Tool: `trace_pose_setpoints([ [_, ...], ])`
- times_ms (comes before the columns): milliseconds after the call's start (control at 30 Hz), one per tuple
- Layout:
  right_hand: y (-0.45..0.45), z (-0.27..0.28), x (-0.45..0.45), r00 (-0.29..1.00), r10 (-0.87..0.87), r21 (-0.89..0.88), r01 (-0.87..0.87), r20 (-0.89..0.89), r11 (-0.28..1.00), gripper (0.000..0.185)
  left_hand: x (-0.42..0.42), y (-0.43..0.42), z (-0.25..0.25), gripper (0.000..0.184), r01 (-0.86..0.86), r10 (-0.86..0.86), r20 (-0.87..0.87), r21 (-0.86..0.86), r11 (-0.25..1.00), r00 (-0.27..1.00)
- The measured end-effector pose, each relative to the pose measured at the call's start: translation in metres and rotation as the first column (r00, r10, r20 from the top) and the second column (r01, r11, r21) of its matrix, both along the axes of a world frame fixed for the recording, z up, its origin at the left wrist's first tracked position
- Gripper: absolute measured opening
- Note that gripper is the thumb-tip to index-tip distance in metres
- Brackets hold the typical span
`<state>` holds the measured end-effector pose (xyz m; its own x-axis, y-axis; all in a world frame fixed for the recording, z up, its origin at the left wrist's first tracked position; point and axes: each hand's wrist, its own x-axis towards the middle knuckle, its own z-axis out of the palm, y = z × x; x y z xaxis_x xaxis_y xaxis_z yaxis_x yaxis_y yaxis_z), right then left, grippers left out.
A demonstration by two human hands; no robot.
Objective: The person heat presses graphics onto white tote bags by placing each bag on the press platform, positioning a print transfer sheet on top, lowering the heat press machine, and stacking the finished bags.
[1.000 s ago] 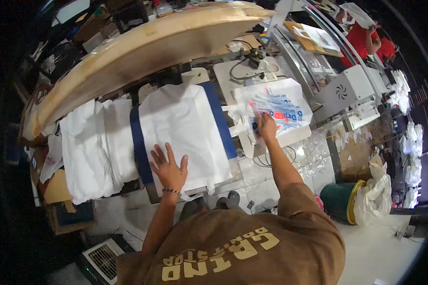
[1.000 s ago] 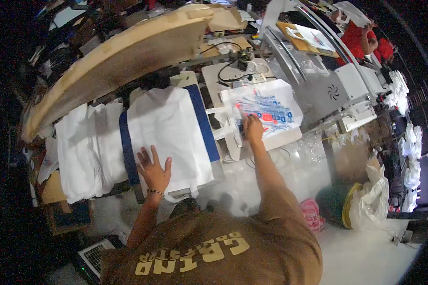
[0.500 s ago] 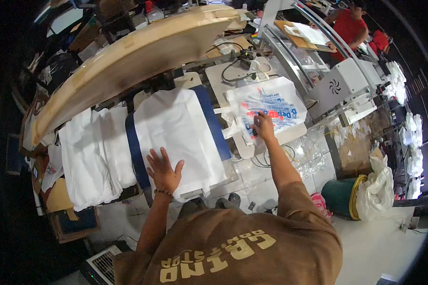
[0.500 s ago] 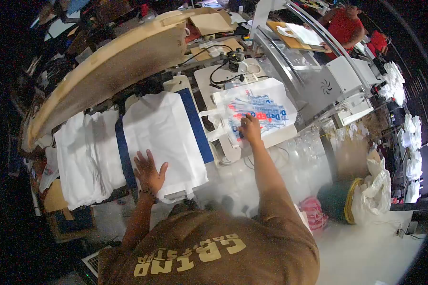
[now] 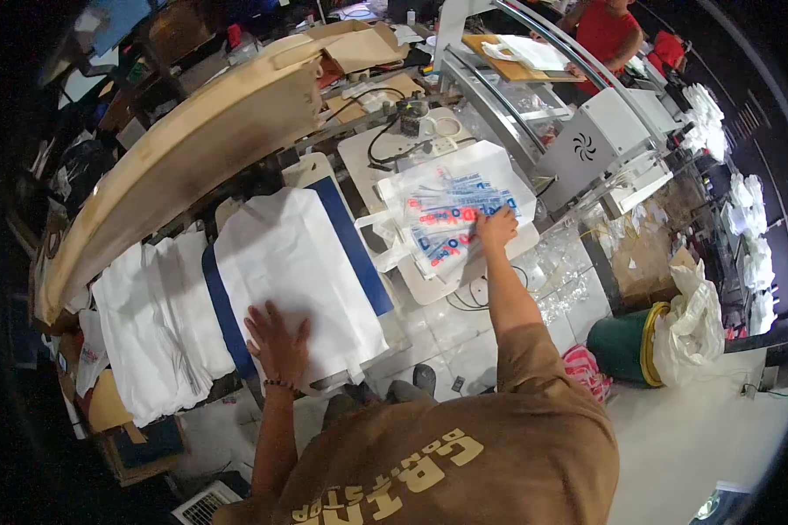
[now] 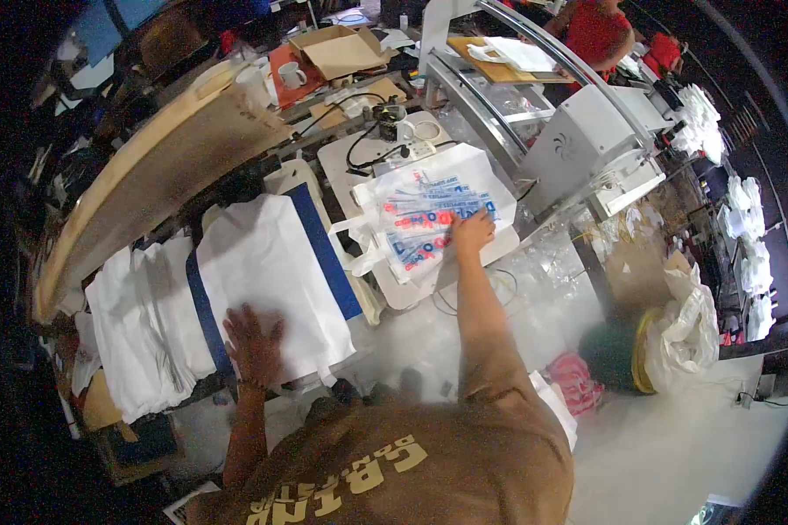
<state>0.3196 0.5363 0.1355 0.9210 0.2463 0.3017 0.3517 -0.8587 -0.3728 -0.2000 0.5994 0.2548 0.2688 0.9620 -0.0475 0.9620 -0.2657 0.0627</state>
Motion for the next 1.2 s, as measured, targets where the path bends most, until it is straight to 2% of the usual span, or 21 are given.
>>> trace_pose_setpoints([
  [100,-0.012,0.007,0.03,0.99,0.034,-0.073,-0.044,-0.137,0.996,0.076,0.001,-0.003,0.008,0.09,-0.014,0.014,-0.048,-0.009,1.0,0.999],
  [167,-0.021,0.001,0.041,0.982,0.068,-0.075,-0.082,-0.178,0.994,0.075,-0.002,-0.006,0.012,0.09,0.016,-0.017,0.029,0.018,1.0,0.999],
  [267,-0.023,-0.001,0.053,0.988,-0.05,0.057,0.059,-0.145,0.997,0.066,-0.002,-0.002,0.008,0.091,-0.002,0.001,-0.042,-0.031,1.0,0.999],
  [300,-0.025,0.002,0.052,0.999,-0.046,0.094,0.047,-0.013,0.994,0.049,-0.003,0.0,0.008,0.091,-0.017,0.015,-0.044,-0.027,0.999,0.999],
  [333,-0.028,0.006,0.054,0.999,-0.034,0.098,0.035,-0.013,0.995,0.049,-0.002,0.001,0.008,0.09,-0.017,0.017,-0.021,-0.036,0.999,1.0],
  [400,-0.036,0.009,0.064,0.98,0.186,0.236,-0.164,-0.074,0.958,0.033,-0.004,-0.001,0.006,0.09,-0.026,0.026,0.01,-0.043,0.999,1.0],
  [433,-0.036,0.01,0.065,0.977,0.207,0.275,-0.185,-0.053,0.944,0.022,-0.005,-0.002,0.005,0.09,-0.008,0.008,0.032,-0.011,1.0,0.999],
  [533,-0.038,0.015,0.068,0.959,0.275,0.322,-0.282,0.067,0.904,0.017,-0.003,-0.002,0.002,0.089,0.014,-0.015,0.066,0.023,1.0,0.998],
  [600,-0.027,0.029,0.064,0.913,0.343,0.269,-0.395,0.222,0.878,0.024,-0.008,-0.001,-0.002,0.089,-0.004,0.002,0.062,0.031,0.999,0.998],
  [667,-0.016,0.109,0.018,0.862,0.501,0.134,-0.507,0.078,0.852,0.025,-0.014,0.002,-0.016,0.091,0.05,-0.056,0.06,0.09,0.995,0.997],
  [733,-0.012,0.178,-0.044,0.707,0.679,0.186,-0.707,0.198,0.682,0.017,-0.019,0.008,-0.014,0.094,0.036,-0.043,0.068,0.1,0.994,0.997],
  [833,-0.02,0.272,-0.137,0.343,0.927,0.287,-0.913,0.15,0.291,0.023,-0.02,0.016,0.021,0.097,0.042,-0.031,0.101,-0.105,0.994,0.994],
  [867,-0.023,0.295,-0.164,0.199,0.965,0.348,-0.929,0.17,0.131,0.026,-0.019,0.021,0.038,0.096,0.089,-0.045,0.284,-0.143,0.986,0.958],
  [900,-0.023,0.311,-0.186,0.193,0.968,0.349,-0.929,0.16,0.127,0.026,-0.019,0.027,0.046,0.096,0.142,-0.049,0.458,-0.172,0.975,0.888],
  [933,-0.022,0.324,-0.206,0.101,0.982,0.438,-0.899,0.16,0.021,0.022,-0.018,0.035,0.046,0.096,0.137,-0.042,0.458,-0.177,0.975,0.888],
  [967,-0.019,0.331,-0.223,0.01,0.985,0.521,-0.85,0.172,-0.082,0.02,-0.017,0.046,0.046,0.091,0.368,-0.018,0.811,-0.246,0.896,0.585],
  [1000,-0.013,0.332,-0.237,0.006,0.985,0.517,-0.852,0.172,-0.085,0.02,-0.014,0.054,0.052,0.087,0.589,0.107,0.98,-0.186,0.786,0.167],
  [1033,-0.005,0.331,-0.248,0.089,0.995,0.603,-0.796,0.052,0.039,0.017,-0.014,0.059,0.058,0.087,0.587,0.108,0.981,-0.183,0.789,0.161],
  [1100,0.015,0.317,-0.265,0.188,0.978,0.688,-0.698,-0.094,0.2,0.015,-0.015,0.066,0.087,0.066,0.793,0.399,0.899,-0.107,0.6,-0.18],
  [1133,0.027,0.297,-0.272,0.218,0.969,0.707,-0.668,-0.115,0.234,0.016,-0.026,0.077,0.079,0.066,0.791,0.397,0.899,-0.104,0.603,-0.185],
  [1200,0.046,0.252,-0.283,0.28,0.953,0.728,-0.63,-0.113,0.271,0.017,-0.053,0.1,0.051,0.045,0.698,0.48,0.868,-0.265,0.665,-0.128],
])
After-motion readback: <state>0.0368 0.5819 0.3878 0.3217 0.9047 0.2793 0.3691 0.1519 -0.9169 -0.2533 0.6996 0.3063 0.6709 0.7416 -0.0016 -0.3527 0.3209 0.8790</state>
